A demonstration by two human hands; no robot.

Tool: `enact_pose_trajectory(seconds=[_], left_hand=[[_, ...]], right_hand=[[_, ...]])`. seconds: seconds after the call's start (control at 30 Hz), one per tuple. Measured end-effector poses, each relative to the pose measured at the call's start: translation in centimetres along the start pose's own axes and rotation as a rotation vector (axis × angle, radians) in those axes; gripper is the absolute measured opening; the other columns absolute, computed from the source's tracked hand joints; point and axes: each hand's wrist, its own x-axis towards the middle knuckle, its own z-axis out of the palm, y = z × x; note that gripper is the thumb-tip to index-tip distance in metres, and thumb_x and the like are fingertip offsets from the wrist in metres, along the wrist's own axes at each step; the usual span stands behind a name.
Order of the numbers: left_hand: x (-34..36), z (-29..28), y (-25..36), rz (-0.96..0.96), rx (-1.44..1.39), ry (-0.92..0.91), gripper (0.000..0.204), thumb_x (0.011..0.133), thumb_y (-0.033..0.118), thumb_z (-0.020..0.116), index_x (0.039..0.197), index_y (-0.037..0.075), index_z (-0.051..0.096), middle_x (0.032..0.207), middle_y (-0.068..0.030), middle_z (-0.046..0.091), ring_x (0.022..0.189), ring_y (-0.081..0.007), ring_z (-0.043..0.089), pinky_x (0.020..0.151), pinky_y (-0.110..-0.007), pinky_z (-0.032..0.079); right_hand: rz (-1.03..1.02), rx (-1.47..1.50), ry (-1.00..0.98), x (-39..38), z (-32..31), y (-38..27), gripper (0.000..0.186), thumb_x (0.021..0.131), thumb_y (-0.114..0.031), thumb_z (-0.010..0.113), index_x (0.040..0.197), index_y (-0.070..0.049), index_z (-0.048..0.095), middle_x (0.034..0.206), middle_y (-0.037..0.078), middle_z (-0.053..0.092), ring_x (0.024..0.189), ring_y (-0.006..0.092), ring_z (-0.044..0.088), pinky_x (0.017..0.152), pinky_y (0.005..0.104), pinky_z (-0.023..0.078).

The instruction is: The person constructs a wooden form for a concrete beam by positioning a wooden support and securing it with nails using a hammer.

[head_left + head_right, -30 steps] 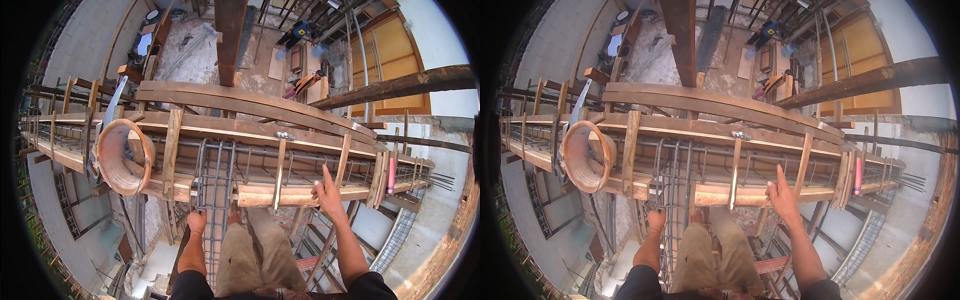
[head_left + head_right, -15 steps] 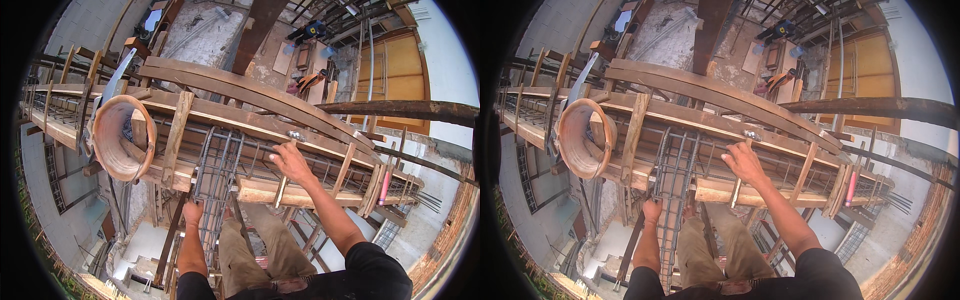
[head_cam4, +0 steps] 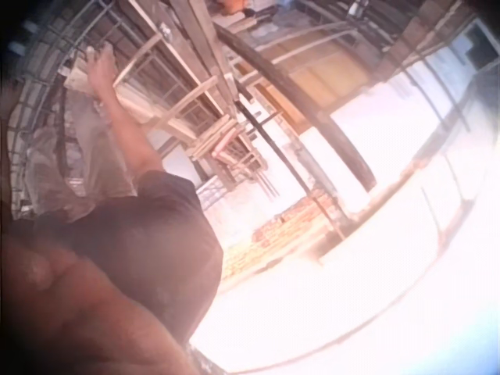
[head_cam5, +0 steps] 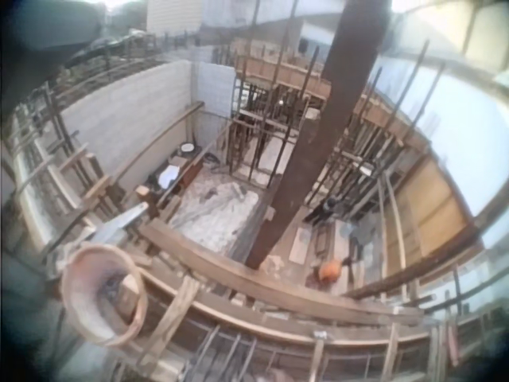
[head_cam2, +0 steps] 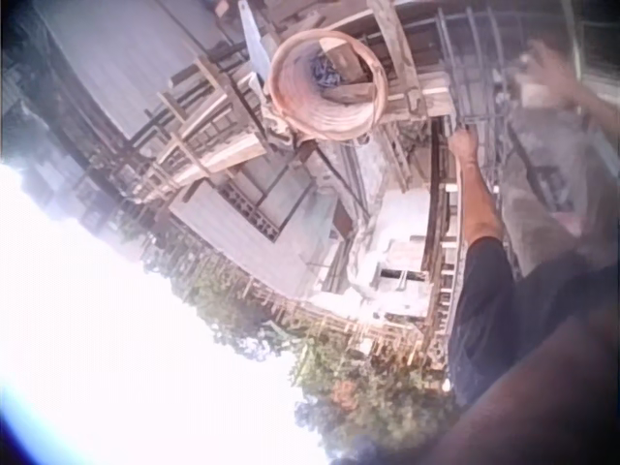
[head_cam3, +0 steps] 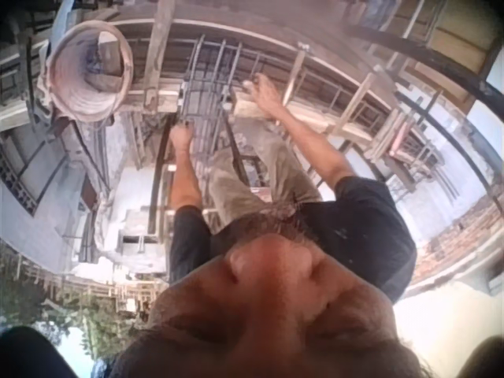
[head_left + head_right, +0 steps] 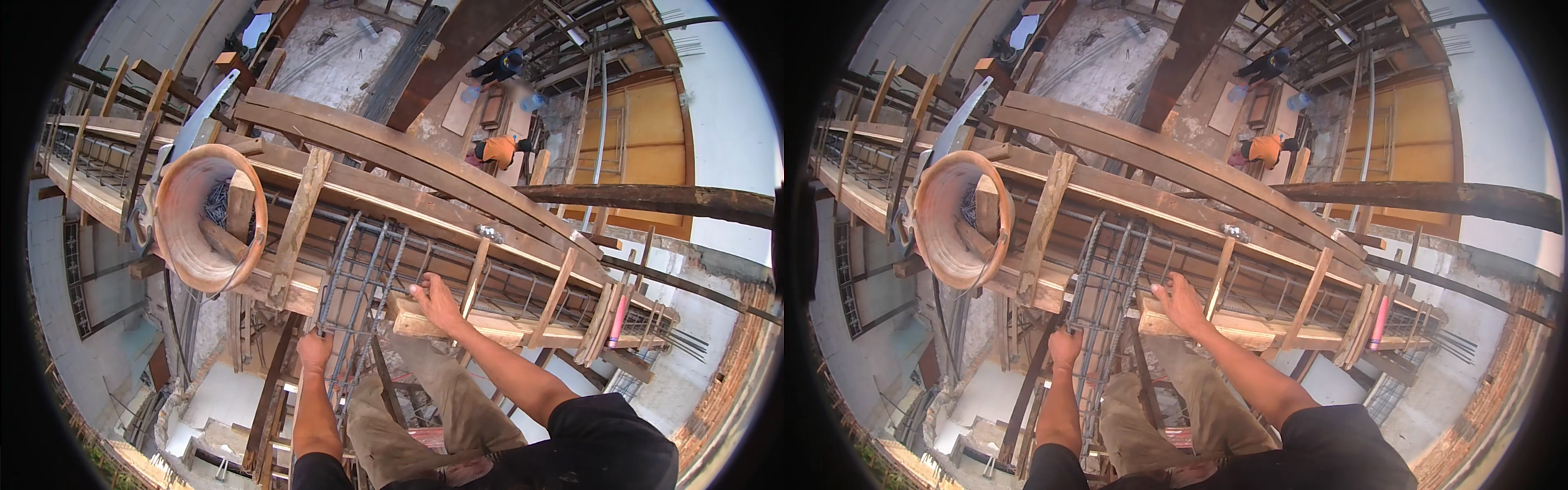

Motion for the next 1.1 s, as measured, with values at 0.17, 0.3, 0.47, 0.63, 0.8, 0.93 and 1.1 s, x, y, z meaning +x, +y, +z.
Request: enact_pose_trajectory(seconds=[0.17, 0.3, 0.47, 0.63, 0.8, 0.93, 1.1], left_hand=[[-0.4, -0.3, -0.2, -0.016, -0.027, 0.041, 0.045, 0.085, 0.045, 0.068, 0.096, 0.003, 0.077, 0.081, -0.0278, 0.071, 0.080, -0.0466, 0.071, 0.078, -0.055, 0.058], [-0.4, -0.9, 1.1, 0.026, -0.050, 0.052, 0.045, 0.085, 0.045, 0.068, 0.092, 0.001, 0.076, 0.078, -0.0277, 0.071, 0.078, -0.0459, 0.071, 0.076, -0.054, 0.058], [-0.4, -0.1, -0.5, 0.032, -0.061, 0.023, 0.046, 0.085, 0.044, 0.068, 0.092, 0.000, 0.076, 0.078, -0.0285, 0.070, 0.077, -0.0452, 0.071, 0.075, -0.053, 0.059], [-0.2, -0.8, 0.4, 0.016, -0.101, -0.071, 0.045, 0.088, 0.044, 0.065, 0.096, 0.001, 0.077, 0.085, -0.0255, 0.073, 0.083, -0.0437, 0.072, 0.081, -0.052, 0.058], [0.1, -0.9, 0.2, 0.003, -0.098, -0.127, 0.047, 0.090, 0.049, 0.063, 0.098, 0.006, 0.077, 0.091, -0.0214, 0.075, 0.086, -0.0406, 0.073, 0.082, -0.050, 0.058], [-0.1, -1.0, -0.1, 0.006, -0.069, -0.180, 0.047, 0.092, 0.051, 0.060, 0.098, 0.007, 0.077, 0.092, -0.0195, 0.076, 0.087, -0.0385, 0.074, 0.082, -0.050, 0.059], [-0.1, -2.5, 1.1, 0.020, -0.111, -0.199, 0.045, 0.095, 0.048, 0.058, 0.100, 0.008, 0.077, 0.092, -0.0201, 0.076, 0.089, -0.0386, 0.074, 0.082, -0.051, 0.059]], right_hand=[[0.164, 0.335, 0.292, 4.1, 4.0, -1.0, 0.067, 0.103, -0.051, 0.057, 0.136, 0.007, 0.047, 0.113, 0.025, 0.066, 0.099, 0.0287, 0.070, 0.082, 0.0390, 0.055], [0.472, 0.865, 0.342, 7.0, 4.3, -3.6, 0.046, 0.106, -0.049, 0.053, 0.110, -0.003, 0.052, 0.086, 0.013, 0.066, 0.061, 0.0170, 0.064, 0.054, 0.0320, 0.052], [0.562, 0.683, 0.452, 7.4, 5.1, -5.7, 0.045, 0.111, -0.043, 0.042, 0.100, 0.000, 0.049, 0.062, 0.011, 0.061, 0.046, 0.0211, 0.061, 0.042, 0.0342, 0.048], [0.575, 0.584, 0.486, 7.6, 5.3, -4.7, 0.052, 0.111, -0.045, 0.038, 0.105, 0.005, 0.054, 0.067, 0.015, 0.065, 0.050, 0.0256, 0.066, 0.047, 0.0361, 0.053], [0.530, 0.602, 0.546, 8.7, 6.1, -3.4, 0.046, 0.108, -0.046, 0.042, 0.104, -0.001, 0.052, 0.073, 0.014, 0.064, 0.050, 0.0232, 0.062, 0.048, 0.0362, 0.053], [0.549, 0.560, 0.536, 8.3, 6.4, -3.4, 0.048, 0.107, -0.047, 0.044, 0.100, -0.001, 0.053, 0.074, 0.014, 0.064, 0.050, 0.0248, 0.062, 0.047, 0.0356, 0.052], [0.541, 0.474, 0.552, 8.4, 6.1, -3.0, 0.051, 0.108, -0.040, 0.044, 0.106, 0.010, 0.055, 0.080, 0.019, 0.066, 0.054, 0.0270, 0.065, 0.057, 0.0371, 0.058]])
